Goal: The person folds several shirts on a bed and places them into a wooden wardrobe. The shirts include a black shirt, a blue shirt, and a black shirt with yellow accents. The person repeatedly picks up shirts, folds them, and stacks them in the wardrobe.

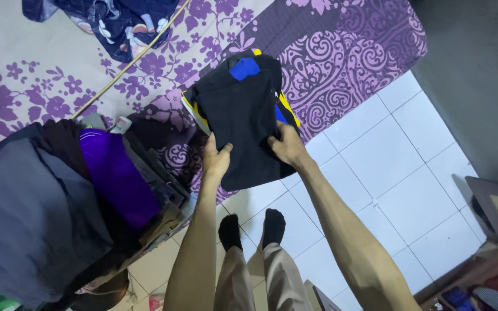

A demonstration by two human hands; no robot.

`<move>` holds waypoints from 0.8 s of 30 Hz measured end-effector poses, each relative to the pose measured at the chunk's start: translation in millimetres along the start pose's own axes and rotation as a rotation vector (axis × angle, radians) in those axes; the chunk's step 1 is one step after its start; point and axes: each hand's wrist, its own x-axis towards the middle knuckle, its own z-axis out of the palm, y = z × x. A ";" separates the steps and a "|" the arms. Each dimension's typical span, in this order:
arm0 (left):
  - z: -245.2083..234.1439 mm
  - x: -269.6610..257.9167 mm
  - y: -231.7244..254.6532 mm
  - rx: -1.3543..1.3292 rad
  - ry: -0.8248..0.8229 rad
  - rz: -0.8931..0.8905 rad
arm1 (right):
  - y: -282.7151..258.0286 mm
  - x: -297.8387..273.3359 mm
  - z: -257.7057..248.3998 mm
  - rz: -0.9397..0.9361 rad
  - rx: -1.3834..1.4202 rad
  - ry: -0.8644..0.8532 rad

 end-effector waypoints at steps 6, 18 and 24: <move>2.6 -14.1 5.4 0.005 -0.008 0.009 | -23.7 -38.3 -18.0 0.015 0.051 0.064; -23.5 -115.9 91.4 -0.103 -0.075 0.334 | -47.4 -102.1 -33.2 -0.268 0.161 0.236; -20.4 -128.2 88.6 -0.058 -0.110 0.398 | -51.2 -127.0 -43.0 -0.414 0.129 0.272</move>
